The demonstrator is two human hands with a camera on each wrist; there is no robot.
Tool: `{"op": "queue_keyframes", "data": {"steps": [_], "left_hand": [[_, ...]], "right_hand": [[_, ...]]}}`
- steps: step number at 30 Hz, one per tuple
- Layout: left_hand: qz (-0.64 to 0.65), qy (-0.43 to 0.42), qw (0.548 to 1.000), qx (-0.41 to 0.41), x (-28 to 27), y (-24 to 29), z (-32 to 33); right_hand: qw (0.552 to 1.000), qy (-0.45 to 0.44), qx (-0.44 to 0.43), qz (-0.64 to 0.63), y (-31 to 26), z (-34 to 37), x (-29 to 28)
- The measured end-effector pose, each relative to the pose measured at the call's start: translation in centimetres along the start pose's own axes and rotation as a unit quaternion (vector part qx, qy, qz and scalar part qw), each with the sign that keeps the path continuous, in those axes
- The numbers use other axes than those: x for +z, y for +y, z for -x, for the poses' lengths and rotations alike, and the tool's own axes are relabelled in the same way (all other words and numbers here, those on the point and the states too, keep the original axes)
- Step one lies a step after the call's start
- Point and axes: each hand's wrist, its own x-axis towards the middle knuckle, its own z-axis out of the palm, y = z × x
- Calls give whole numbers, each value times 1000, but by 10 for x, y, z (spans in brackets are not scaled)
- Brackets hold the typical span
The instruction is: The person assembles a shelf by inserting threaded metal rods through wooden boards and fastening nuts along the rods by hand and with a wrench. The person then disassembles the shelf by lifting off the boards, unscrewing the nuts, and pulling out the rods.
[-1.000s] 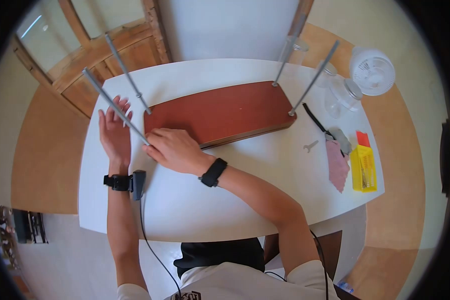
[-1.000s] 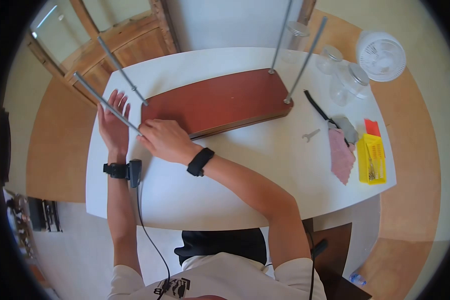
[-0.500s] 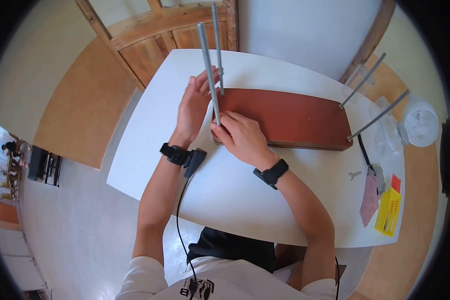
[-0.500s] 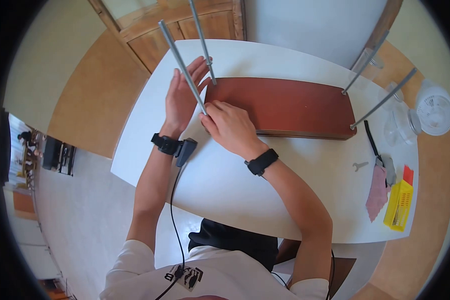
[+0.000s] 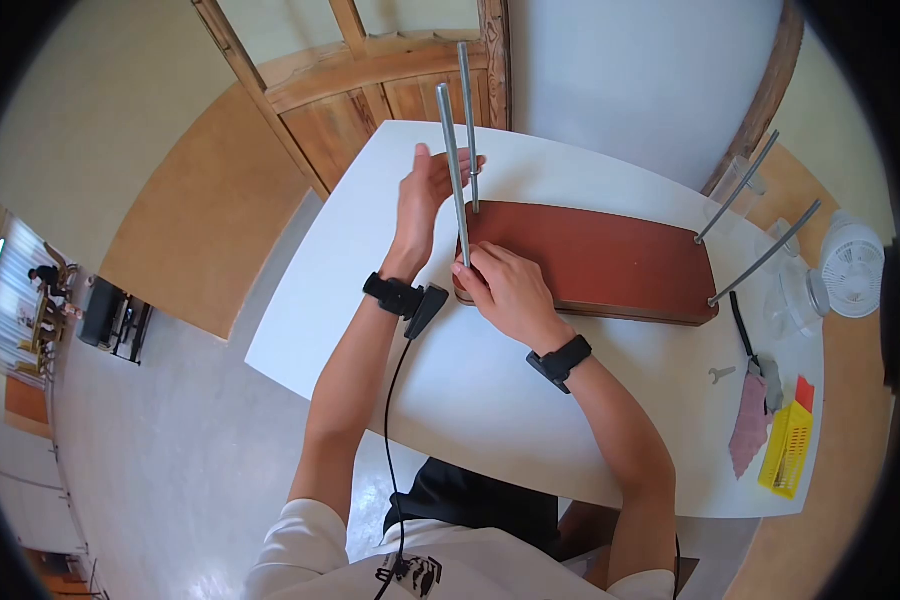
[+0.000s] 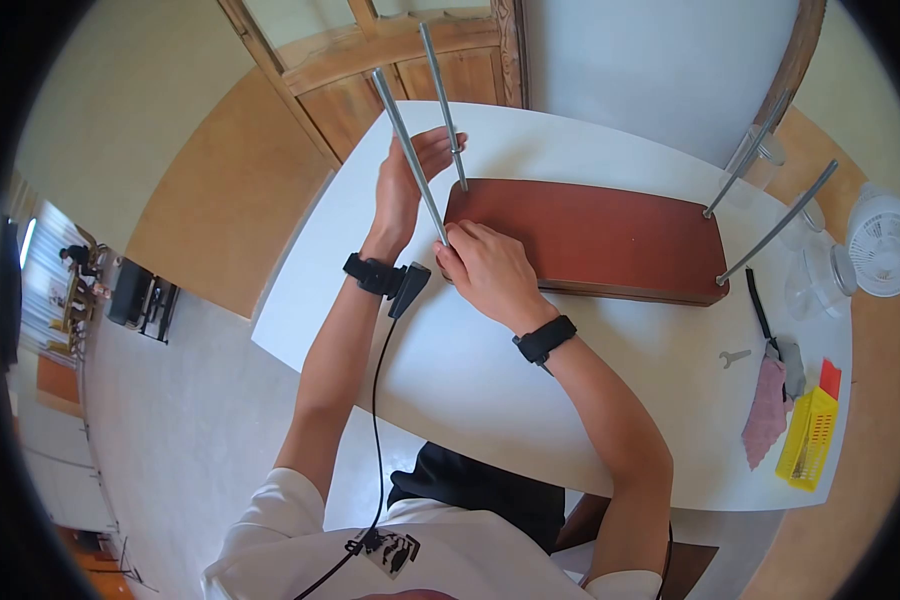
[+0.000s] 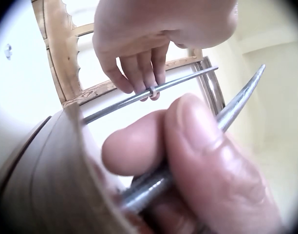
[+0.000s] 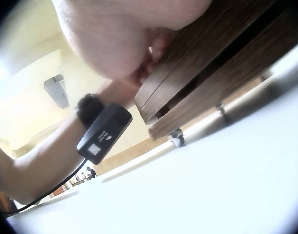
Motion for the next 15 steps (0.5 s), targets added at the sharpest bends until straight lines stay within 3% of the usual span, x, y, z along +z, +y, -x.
{"op": "queue_keyframes", "data": {"steps": [2, 4, 7, 9, 11, 13, 15], "left_hand": [[-41, 128, 991, 7, -10, -4, 1], [-72, 118, 990, 0, -29, -9, 5], [-130, 117, 985, -7, -13, 7, 6], [-31, 51, 997, 47, 8, 19, -4], [14, -9, 1000, 13, 11, 5, -33], [93, -134, 983, -82, 16, 5, -40], [17, -138, 988, -66, 18, 4, -35]], "right_hand": [[1000, -12, 17, -5, 0, 1, -2], [1000, -3, 15, -7, 3, 3, -1], [1000, 2, 7, -9, 4, 5, -1], [1000, 5, -2, -10, 3, 5, -2], [1000, 5, 5, -1, 4, 5, -2], [1000, 16, -4, -2, 5, 7, -1], [999, 31, -11, -6, 2, 4, 1]]}}
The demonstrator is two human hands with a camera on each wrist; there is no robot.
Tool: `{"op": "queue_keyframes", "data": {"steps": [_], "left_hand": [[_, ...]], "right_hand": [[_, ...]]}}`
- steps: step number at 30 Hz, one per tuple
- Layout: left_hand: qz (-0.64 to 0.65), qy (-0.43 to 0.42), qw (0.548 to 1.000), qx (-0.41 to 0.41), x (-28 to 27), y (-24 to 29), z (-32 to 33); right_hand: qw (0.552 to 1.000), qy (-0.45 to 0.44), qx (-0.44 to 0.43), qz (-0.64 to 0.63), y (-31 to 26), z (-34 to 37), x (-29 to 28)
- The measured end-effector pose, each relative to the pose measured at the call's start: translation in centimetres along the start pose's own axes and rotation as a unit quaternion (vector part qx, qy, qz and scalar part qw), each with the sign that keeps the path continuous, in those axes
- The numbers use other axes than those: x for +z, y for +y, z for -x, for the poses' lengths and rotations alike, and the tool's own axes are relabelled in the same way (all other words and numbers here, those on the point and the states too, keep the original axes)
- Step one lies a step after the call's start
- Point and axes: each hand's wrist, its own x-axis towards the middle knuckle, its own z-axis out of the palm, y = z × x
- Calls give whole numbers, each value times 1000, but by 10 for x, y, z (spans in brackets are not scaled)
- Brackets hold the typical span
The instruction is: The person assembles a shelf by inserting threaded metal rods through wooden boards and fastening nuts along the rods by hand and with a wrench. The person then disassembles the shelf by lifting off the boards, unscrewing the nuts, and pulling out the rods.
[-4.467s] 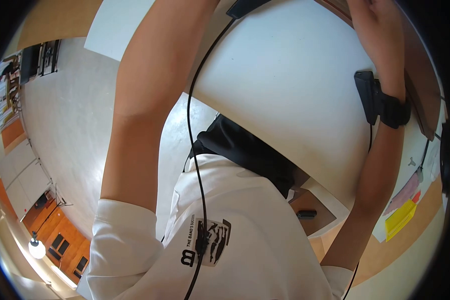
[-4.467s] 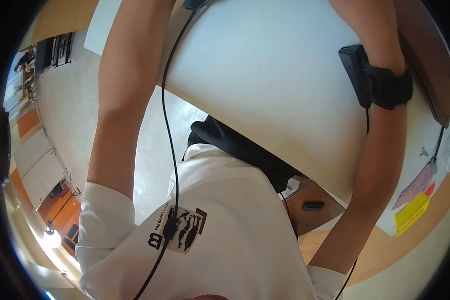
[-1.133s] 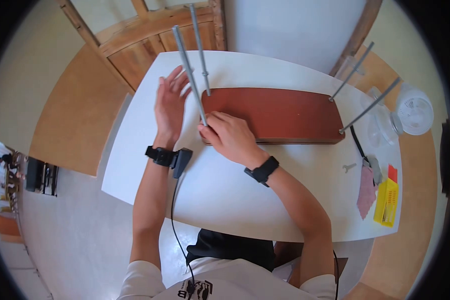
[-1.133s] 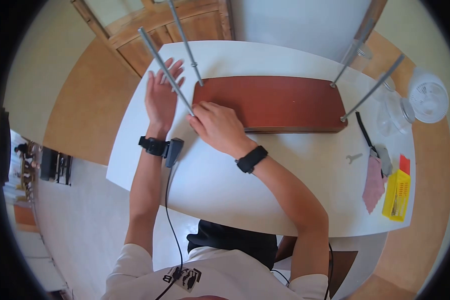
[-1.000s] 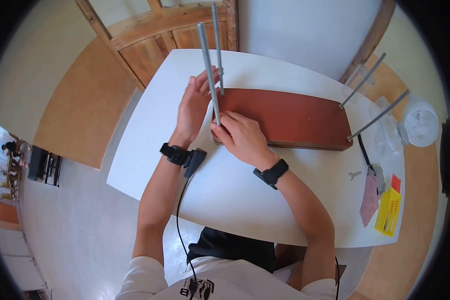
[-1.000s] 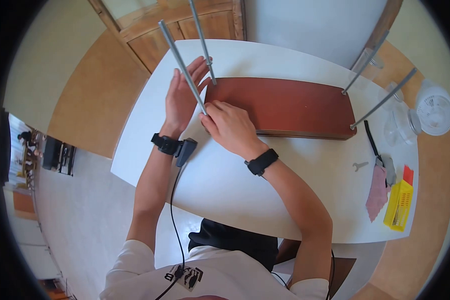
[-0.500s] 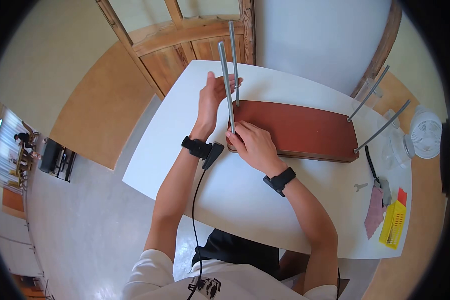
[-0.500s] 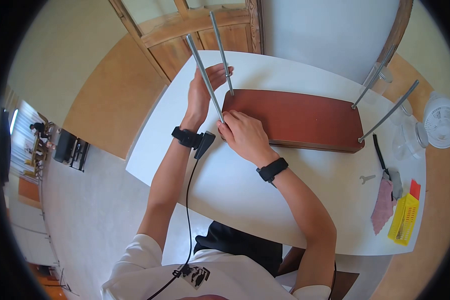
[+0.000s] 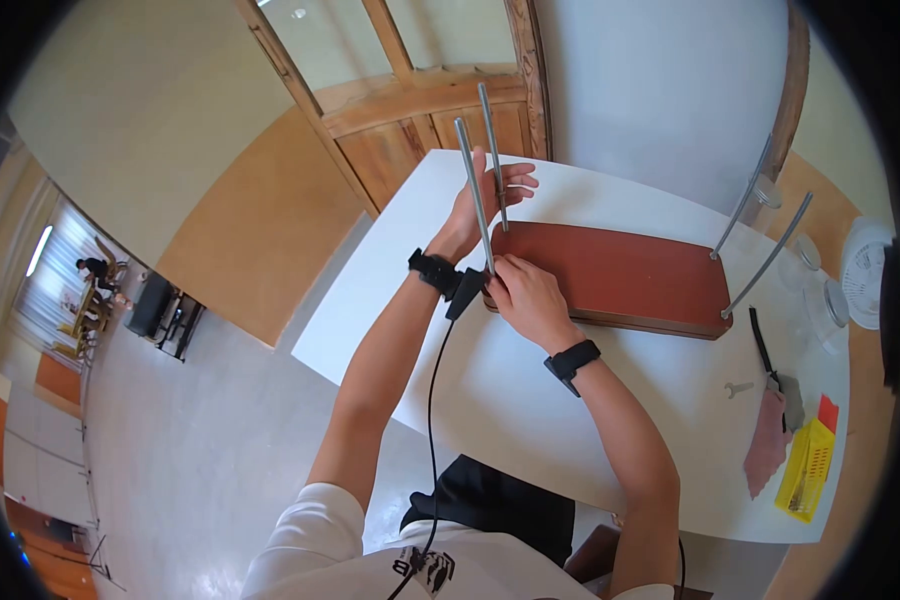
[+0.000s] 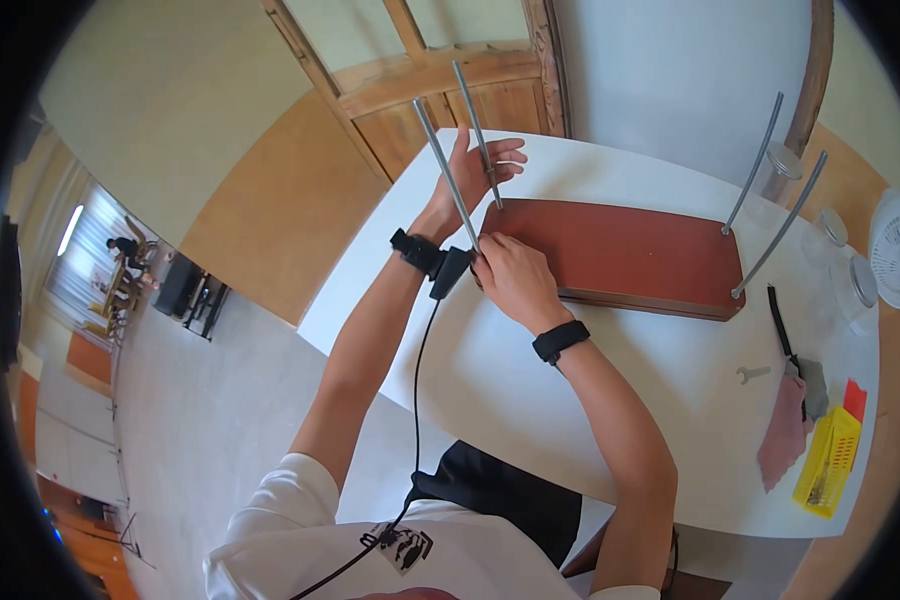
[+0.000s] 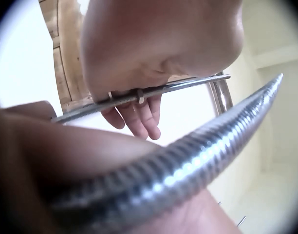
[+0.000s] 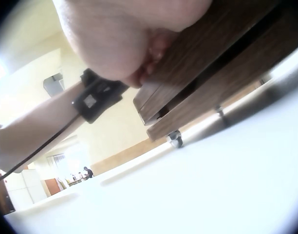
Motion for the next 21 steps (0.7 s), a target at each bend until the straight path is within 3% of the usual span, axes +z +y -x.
{"op": "queue_keyframes", "data": {"steps": [2, 5, 8, 10, 14, 16, 18, 20, 21], "left_hand": [[5, -22, 1000, 4, 0, 4, 12], [-2, 43, 999, 6, -8, 12, 36], [-162, 239, 956, -52, -34, 25, 58], [-204, 240, 948, -35, -60, 23, 59], [-140, 235, 961, 49, -8, 13, 39], [-40, 163, 983, 69, 1, 1, 27], [-51, 134, 988, 51, 7, 2, 27], [-123, 146, 980, 47, 1, 4, 33], [-103, 210, 971, 49, -1, 1, 37]], "right_hand": [[1000, -18, 20, 1, 1, 3, -1], [1000, 2, 8, 3, 2, 5, -1], [1000, -15, 19, -12, 3, 5, -4], [999, -20, 23, -14, 4, 5, -4], [1000, -9, 10, -13, 5, 6, -3], [1000, -8, 12, -11, 5, 7, -1], [1000, -6, 16, -14, 6, 5, -1], [1000, -14, 14, -12, 7, 4, -1], [1000, -14, 19, -14, 8, 5, -2]]}}
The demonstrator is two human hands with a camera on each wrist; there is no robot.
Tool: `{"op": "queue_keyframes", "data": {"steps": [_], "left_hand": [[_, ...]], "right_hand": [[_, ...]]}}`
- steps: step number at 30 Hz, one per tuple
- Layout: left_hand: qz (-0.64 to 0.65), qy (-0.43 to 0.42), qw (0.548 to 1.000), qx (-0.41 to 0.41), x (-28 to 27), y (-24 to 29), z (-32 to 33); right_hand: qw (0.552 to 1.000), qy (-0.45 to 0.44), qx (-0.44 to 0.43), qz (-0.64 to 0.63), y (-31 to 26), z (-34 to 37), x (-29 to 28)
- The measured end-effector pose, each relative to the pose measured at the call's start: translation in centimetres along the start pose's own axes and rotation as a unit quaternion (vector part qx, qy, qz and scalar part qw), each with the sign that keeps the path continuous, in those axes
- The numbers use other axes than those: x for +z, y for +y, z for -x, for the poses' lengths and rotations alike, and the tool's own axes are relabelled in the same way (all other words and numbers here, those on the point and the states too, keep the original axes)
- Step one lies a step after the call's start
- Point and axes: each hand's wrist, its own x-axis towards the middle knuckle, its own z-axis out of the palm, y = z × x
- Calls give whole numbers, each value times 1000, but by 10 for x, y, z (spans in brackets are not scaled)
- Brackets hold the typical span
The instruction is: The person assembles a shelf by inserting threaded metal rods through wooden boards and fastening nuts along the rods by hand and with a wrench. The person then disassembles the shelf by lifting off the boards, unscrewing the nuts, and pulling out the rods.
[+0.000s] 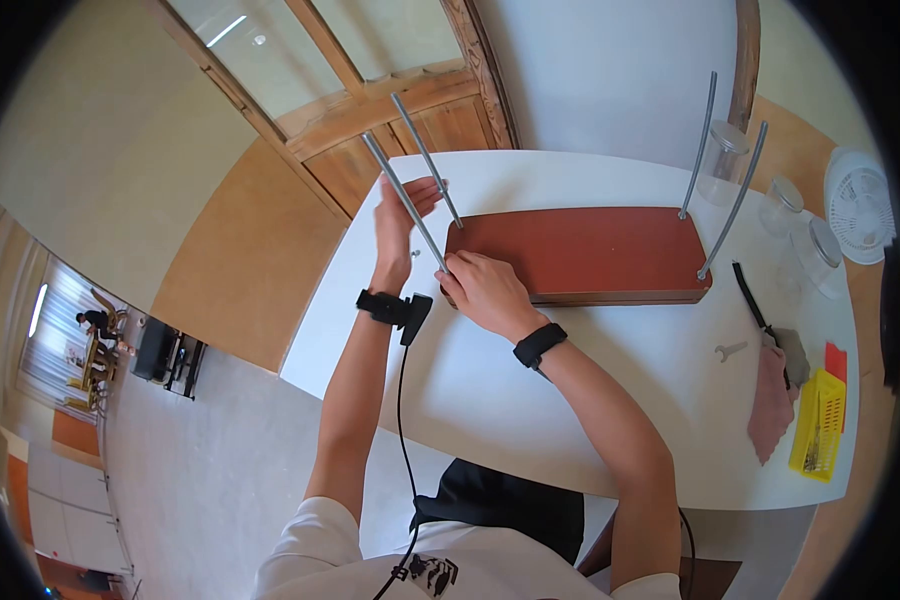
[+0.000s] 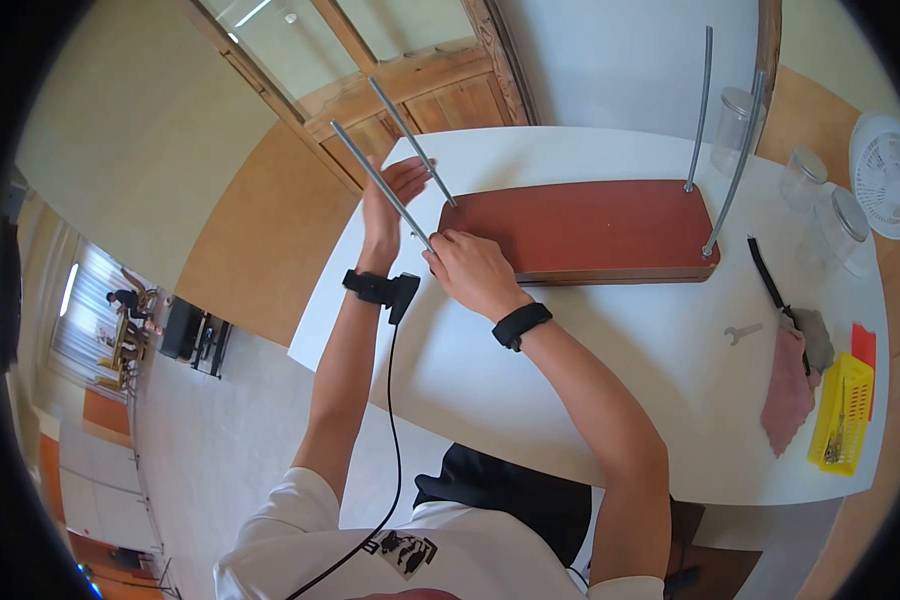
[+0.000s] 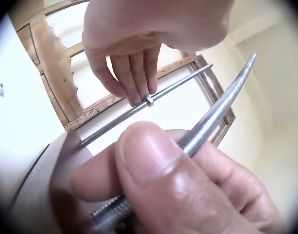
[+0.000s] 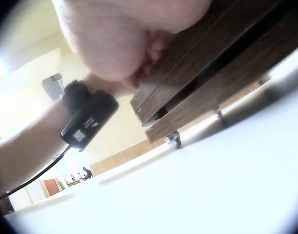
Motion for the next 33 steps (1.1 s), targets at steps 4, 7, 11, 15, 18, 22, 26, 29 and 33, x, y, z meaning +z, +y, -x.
{"op": "queue_keyframes", "data": {"steps": [4, 7, 11, 15, 18, 22, 26, 29, 33], "left_hand": [[-70, 118, 990, -14, -43, -21, 6], [-41, 111, 993, -2, -30, -3, 7], [57, -82, 995, 30, 6, 10, -3], [-98, -23, 994, 40, -10, 11, 2], [-183, 78, 979, -34, -35, 12, 2], [-132, 59, 989, 25, -17, 22, -3], [48, -2, 998, 39, 16, 9, -27], [-40, -127, 991, -10, 4, 15, -28], [-263, 125, 943, 162, -7, 19, -38]], "right_hand": [[1000, -3, 7, -9, 2, -3, 0], [1000, -6, 7, -8, 3, 0, 3], [1000, -7, 5, 12, -1, -2, 1], [1000, 25, -1, 19, 1, 2, 2], [1000, -11, 4, 13, 2, -1, -1], [1000, -2, 7, -23, 3, -2, 5], [1000, 2, 5, -20, 2, -2, 3], [1000, -2, 13, -20, 1, -2, 3], [1000, -9, 25, 0, 0, -3, 2]]}}
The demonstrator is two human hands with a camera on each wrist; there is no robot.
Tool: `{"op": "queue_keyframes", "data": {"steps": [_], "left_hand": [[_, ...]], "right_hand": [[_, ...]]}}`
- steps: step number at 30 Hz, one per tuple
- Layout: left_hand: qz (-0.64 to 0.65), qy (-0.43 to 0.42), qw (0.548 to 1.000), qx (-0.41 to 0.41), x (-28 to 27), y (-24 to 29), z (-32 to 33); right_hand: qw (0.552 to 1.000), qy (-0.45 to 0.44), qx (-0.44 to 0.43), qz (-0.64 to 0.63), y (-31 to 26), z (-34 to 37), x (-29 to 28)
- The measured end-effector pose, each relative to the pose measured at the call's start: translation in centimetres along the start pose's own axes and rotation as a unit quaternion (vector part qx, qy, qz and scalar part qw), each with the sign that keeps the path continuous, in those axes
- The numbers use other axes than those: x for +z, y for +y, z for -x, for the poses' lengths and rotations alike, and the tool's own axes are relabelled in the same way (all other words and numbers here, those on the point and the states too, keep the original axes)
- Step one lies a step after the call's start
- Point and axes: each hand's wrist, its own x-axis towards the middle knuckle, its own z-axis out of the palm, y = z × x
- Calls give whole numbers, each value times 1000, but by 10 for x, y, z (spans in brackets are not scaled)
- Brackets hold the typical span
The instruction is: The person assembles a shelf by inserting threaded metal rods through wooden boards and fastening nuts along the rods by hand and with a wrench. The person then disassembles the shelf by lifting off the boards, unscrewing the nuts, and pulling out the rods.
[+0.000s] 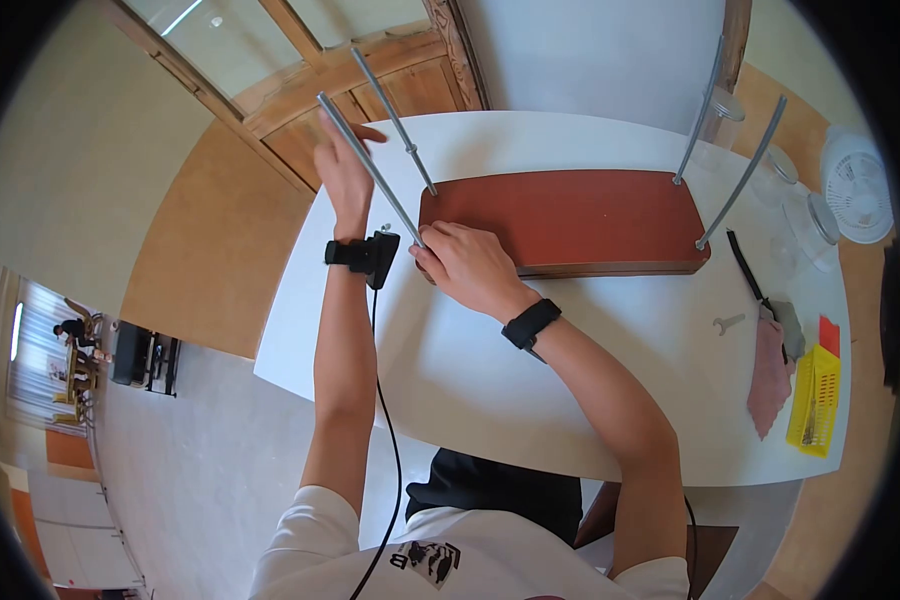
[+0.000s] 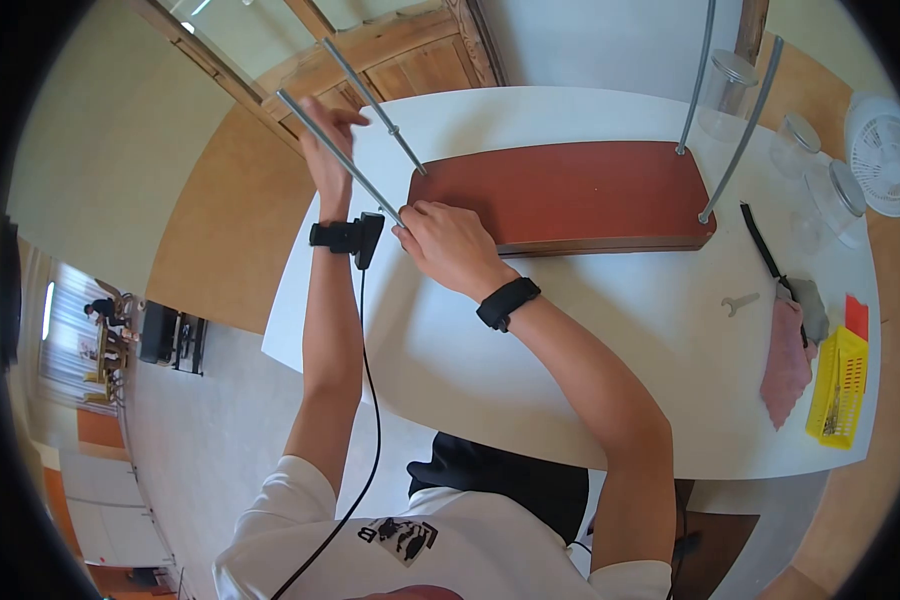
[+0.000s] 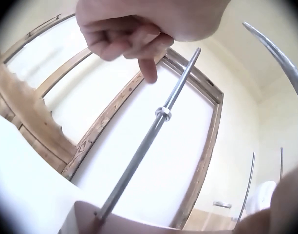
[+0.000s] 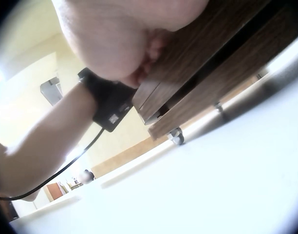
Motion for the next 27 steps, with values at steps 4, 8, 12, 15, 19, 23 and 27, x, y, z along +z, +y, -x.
{"op": "queue_keyframes", "data": {"steps": [4, 8, 12, 15, 19, 23, 27], "left_hand": [[94, 46, 994, -27, 4, -11, -24], [284, -62, 952, -101, 35, 14, -10], [273, -147, 940, -143, 16, -3, -3], [128, 3, 990, -56, -15, -20, -20], [262, -47, 963, -50, -11, -15, -23], [249, -184, 950, -44, 2, -4, -12], [173, -224, 957, -65, -4, 5, -11]], "right_hand": [[1000, -19, -8, 7, -2, -1, -2], [1000, -9, -9, 15, -4, -5, -1], [1000, 8, -19, 21, -4, -6, -1], [1000, -10, -12, 11, 0, -6, 1], [1000, -21, -2, 18, -4, -8, -1], [1000, -25, -8, 17, -5, -10, 1], [999, -21, -3, 27, -6, -8, 0]]}}
